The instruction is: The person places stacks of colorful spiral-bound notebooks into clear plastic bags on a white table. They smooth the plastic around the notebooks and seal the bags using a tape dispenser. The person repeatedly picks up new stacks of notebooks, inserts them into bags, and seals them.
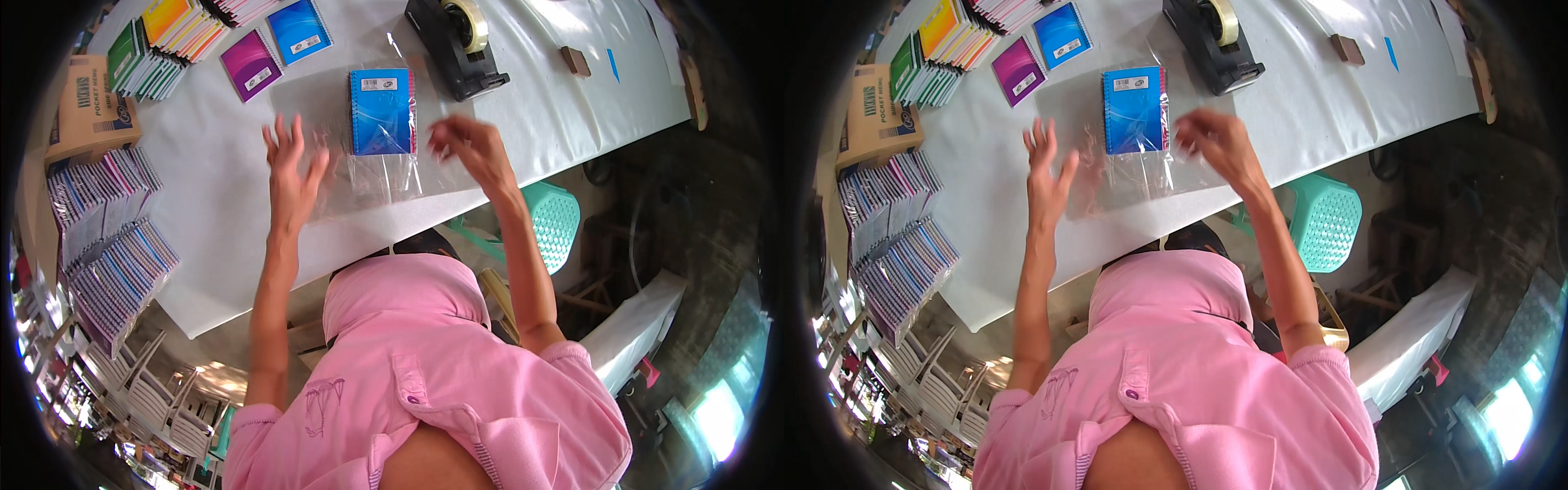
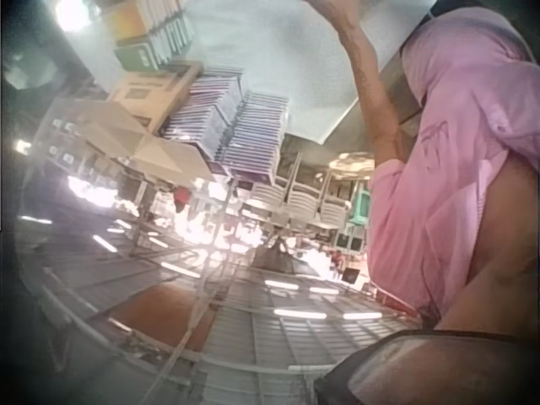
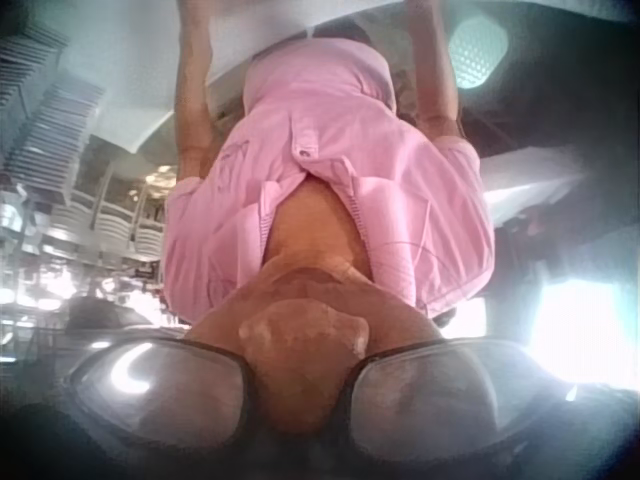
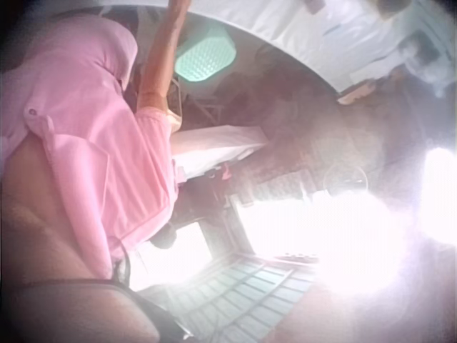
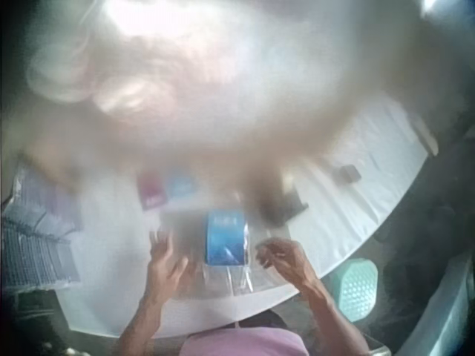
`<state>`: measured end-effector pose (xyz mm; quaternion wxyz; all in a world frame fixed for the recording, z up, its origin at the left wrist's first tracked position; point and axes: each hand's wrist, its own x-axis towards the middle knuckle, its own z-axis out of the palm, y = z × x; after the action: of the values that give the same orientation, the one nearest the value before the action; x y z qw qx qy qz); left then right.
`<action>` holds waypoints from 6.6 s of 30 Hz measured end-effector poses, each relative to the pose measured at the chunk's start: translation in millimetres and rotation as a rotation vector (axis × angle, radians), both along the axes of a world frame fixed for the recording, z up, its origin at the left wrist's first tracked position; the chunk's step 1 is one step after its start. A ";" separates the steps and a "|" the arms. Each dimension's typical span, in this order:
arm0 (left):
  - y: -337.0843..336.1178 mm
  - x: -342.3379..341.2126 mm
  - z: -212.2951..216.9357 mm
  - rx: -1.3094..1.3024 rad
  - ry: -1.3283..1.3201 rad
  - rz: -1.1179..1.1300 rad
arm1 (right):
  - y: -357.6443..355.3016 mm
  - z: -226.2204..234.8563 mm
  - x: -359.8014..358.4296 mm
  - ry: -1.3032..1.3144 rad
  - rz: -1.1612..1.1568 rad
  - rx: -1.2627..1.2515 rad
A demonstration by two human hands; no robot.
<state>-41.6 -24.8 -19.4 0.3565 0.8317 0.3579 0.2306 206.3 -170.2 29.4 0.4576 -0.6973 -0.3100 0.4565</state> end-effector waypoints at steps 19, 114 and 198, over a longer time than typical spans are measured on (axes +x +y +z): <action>16.6 50.8 -28.8 -0.889 -0.377 -0.078 | 42.1 -40.5 -19.6 0.322 -0.119 0.118; 47.5 61.3 78.9 0.596 0.314 -0.586 | 10.6 45.8 -13.9 0.073 -0.340 -0.022; 70.9 53.6 55.3 0.302 -0.068 -0.470 | 63.7 -7.6 -26.0 -0.643 0.017 0.515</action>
<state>12.0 46.1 35.8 0.2841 0.9273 0.1046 0.2202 180.3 -106.5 21.8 0.4933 -0.6644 -0.5470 0.1267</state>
